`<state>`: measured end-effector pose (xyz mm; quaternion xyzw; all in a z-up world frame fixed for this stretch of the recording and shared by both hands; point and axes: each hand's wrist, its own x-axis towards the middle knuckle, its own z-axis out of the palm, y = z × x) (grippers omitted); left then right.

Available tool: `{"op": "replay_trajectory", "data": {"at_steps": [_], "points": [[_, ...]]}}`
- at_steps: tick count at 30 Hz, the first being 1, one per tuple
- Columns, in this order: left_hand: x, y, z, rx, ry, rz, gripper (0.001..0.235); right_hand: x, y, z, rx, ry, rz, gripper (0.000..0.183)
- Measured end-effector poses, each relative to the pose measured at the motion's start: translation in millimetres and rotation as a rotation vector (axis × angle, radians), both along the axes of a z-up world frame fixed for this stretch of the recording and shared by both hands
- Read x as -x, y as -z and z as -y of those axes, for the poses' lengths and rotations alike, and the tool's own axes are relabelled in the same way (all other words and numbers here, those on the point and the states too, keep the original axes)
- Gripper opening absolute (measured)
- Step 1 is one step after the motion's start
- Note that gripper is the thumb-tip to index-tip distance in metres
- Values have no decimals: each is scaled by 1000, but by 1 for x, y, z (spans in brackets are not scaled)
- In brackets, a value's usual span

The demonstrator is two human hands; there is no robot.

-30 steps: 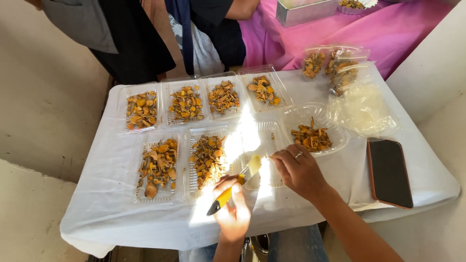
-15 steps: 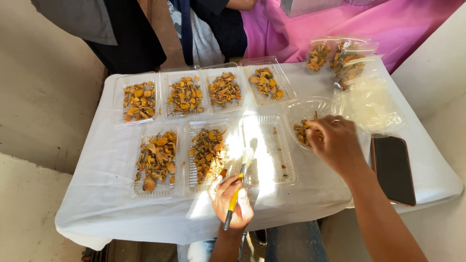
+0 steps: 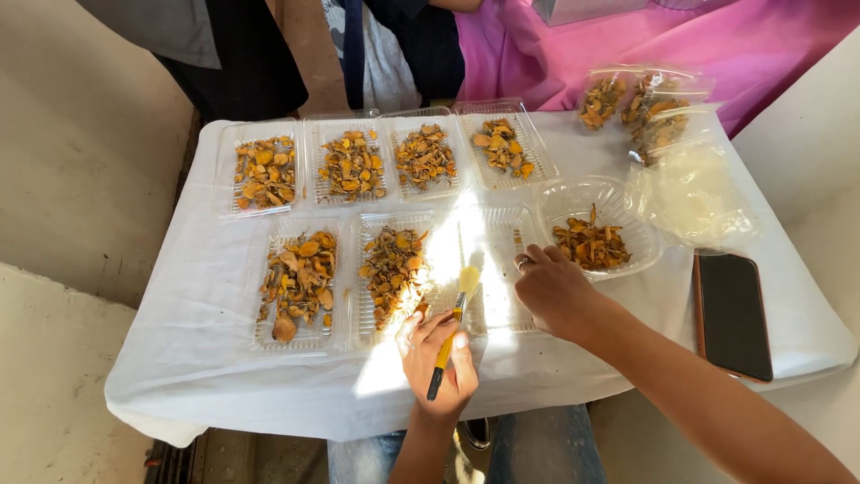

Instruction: Using a small brush and fingers to clean and arrange dried food slices in plastic containers.

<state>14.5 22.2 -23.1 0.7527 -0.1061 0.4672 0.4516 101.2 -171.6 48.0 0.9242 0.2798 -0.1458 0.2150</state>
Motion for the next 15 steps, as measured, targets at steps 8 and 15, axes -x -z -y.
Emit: {"op": "replay_trajectory", "data": {"at_steps": [8, 15], "points": [[-6, -8, -2, 29, 51, 152, 18, 14, 4, 11, -147, -49, 13, 14], [-3, -2, -2, 55, 81, 105, 14, 12, 6, 15, -174, -21, 12, 8]]}}
